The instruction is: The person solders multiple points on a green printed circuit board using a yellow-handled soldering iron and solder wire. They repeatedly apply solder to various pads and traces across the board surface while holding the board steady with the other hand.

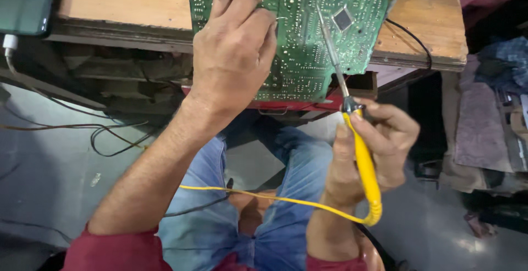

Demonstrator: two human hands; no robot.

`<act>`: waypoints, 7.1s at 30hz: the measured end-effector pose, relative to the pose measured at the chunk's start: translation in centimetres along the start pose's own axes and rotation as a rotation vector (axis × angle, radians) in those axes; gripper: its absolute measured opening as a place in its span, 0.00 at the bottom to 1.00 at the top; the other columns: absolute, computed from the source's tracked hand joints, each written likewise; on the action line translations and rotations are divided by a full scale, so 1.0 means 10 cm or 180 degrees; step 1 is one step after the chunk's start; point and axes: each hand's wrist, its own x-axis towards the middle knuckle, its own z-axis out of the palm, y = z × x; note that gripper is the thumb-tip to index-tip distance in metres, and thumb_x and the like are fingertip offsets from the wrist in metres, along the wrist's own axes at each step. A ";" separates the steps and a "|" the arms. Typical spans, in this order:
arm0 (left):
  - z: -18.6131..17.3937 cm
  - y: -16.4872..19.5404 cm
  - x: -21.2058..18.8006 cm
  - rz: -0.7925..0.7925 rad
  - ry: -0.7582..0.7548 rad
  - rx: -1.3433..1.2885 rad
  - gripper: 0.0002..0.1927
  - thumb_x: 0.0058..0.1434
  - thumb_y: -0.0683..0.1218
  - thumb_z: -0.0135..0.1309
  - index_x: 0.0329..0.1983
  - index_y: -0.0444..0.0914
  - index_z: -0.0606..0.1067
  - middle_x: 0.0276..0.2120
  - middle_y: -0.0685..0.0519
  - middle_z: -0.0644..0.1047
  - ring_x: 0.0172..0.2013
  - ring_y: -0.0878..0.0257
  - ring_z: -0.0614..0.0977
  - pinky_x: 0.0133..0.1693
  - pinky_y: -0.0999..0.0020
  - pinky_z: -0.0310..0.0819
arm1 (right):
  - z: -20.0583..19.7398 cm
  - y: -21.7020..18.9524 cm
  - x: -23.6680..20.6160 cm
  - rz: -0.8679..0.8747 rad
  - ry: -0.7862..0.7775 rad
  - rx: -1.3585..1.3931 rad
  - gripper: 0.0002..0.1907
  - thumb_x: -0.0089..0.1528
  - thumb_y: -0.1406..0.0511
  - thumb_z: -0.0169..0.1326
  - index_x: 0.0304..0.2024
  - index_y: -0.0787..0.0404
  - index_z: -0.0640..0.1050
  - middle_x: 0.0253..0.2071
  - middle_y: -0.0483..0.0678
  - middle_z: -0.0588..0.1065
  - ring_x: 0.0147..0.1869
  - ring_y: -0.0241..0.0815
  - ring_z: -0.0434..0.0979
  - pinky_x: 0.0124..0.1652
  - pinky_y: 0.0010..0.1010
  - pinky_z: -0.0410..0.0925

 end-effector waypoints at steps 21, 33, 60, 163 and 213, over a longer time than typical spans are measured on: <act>0.07 -0.02 0.02 0.0028 0.0050 -0.0077 0.05 0.64 0.35 0.60 0.40 0.35 0.76 0.59 0.52 0.74 0.59 0.51 0.75 0.55 0.60 0.78 | -0.19 0.00 0.40 -0.1163 -0.1274 -0.0326 0.14 0.58 0.79 0.67 0.43 0.62 0.83 0.52 0.50 0.66 0.55 0.52 0.80 0.50 0.31 0.78; 0.08 -0.03 0.03 0.0044 0.0025 -0.0029 0.04 0.65 0.35 0.59 0.39 0.34 0.76 0.57 0.52 0.73 0.60 0.53 0.74 0.56 0.61 0.77 | -0.18 0.07 0.33 -0.1207 -0.1369 -0.0555 0.17 0.57 0.82 0.66 0.43 0.60 0.84 0.50 0.50 0.67 0.55 0.52 0.79 0.48 0.29 0.77; 0.12 -0.01 0.04 -0.0014 -0.0052 0.0076 0.03 0.64 0.36 0.60 0.39 0.34 0.77 0.61 0.52 0.73 0.62 0.55 0.73 0.56 0.64 0.79 | -0.19 0.10 0.34 -0.1106 -0.1437 -0.0606 0.17 0.59 0.80 0.66 0.45 0.59 0.83 0.52 0.50 0.67 0.57 0.51 0.79 0.49 0.29 0.76; -0.06 -1.24 -0.14 -0.1123 0.0304 -0.3315 0.03 0.78 0.38 0.61 0.49 0.31 0.79 0.35 0.51 0.81 0.31 0.69 0.81 0.33 0.74 0.79 | -0.06 0.21 0.33 -0.1199 -0.1127 -0.0709 0.09 0.64 0.75 0.65 0.45 0.64 0.81 0.47 0.50 0.69 0.51 0.49 0.81 0.47 0.29 0.75; -0.07 -1.23 -0.11 -0.1238 0.0229 -0.3380 0.05 0.77 0.39 0.63 0.48 0.31 0.80 0.36 0.51 0.81 0.30 0.69 0.82 0.31 0.77 0.76 | -0.06 0.18 0.36 -0.1308 -0.1241 -0.0796 0.13 0.62 0.77 0.67 0.47 0.64 0.81 0.48 0.50 0.68 0.52 0.49 0.81 0.46 0.30 0.75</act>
